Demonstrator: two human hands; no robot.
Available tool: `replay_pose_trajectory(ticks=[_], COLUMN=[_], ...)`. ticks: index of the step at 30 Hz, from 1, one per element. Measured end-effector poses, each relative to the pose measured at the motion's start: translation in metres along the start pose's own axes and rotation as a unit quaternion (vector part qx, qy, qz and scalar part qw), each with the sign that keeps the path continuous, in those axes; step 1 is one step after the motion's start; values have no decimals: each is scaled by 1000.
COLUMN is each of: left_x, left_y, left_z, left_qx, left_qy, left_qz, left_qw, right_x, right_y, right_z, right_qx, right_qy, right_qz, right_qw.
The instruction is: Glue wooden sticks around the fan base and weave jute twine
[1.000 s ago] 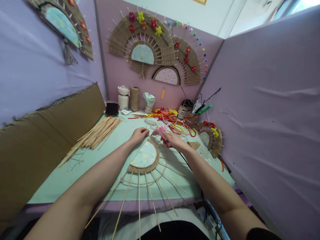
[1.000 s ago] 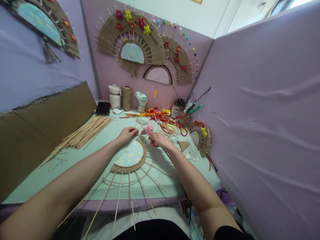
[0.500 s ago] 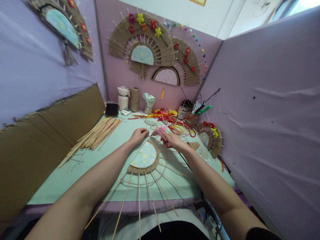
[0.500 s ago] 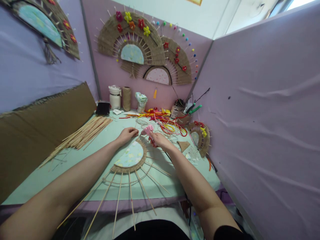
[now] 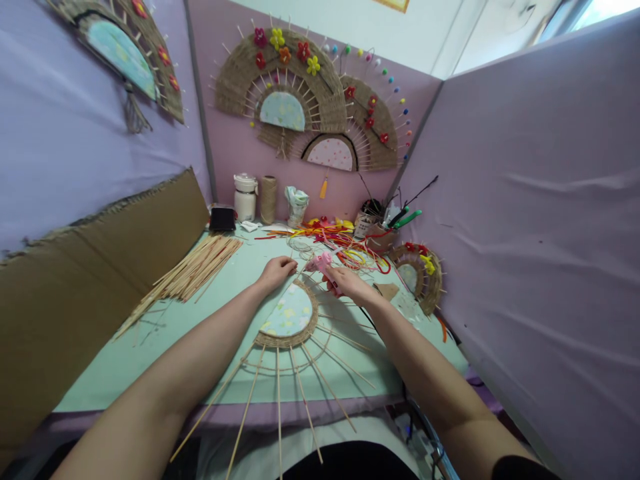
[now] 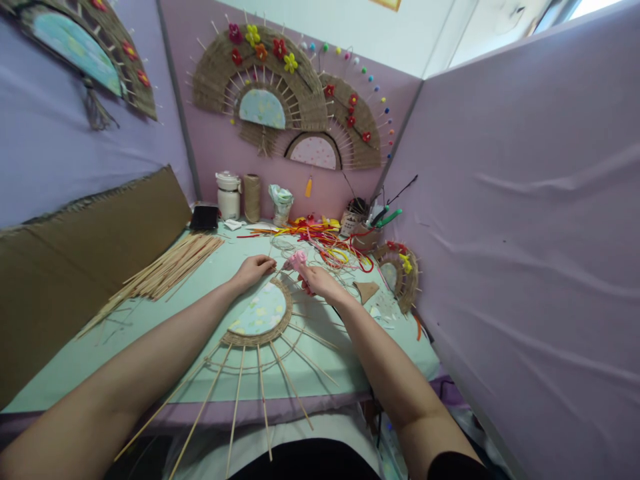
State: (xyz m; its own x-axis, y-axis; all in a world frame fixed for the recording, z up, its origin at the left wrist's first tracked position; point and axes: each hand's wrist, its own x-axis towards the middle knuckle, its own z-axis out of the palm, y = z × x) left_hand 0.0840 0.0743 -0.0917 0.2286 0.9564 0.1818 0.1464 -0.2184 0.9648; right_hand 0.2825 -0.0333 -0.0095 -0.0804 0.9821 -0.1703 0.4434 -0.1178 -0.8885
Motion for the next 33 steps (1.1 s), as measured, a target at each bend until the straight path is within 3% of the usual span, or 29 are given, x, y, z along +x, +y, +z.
replay_pose_trajectory(ticks=[4,7,13,19,24,26,28,31,33], left_x=[-1,-2,-5,-6,-4,-2,0,0,-2], left_y=[0,2,9,14,12,10,9,10,12], left_z=[1,3,3,3,3,3,3,4,3], left_qx=[-3,-1,9,6,-8,-15,-20,-23,-21], left_qy=[0,8,36,48,50,50,48,46,47], left_qz=[7,14,27,33,26,21,17,16,19], left_qw=[1000,1000,999,998,998,998,999,999,999], right_x=[-23,-48,-93,-113,-121,-120,-112,-85,-64], right_y=[3,17,64,99,86,65,40,6,-7], right_z=[-16,-38,-81,-80,-78,-75,-63,-22,12], right_qx=[-33,-111,-349,-510,-573,-575,-552,-471,-427], right_qy=[51,110,211,208,186,193,174,91,10], right_qz=[-49,-39,25,107,119,89,10,-162,-238], right_qw=[997,987,913,827,789,790,816,862,873])
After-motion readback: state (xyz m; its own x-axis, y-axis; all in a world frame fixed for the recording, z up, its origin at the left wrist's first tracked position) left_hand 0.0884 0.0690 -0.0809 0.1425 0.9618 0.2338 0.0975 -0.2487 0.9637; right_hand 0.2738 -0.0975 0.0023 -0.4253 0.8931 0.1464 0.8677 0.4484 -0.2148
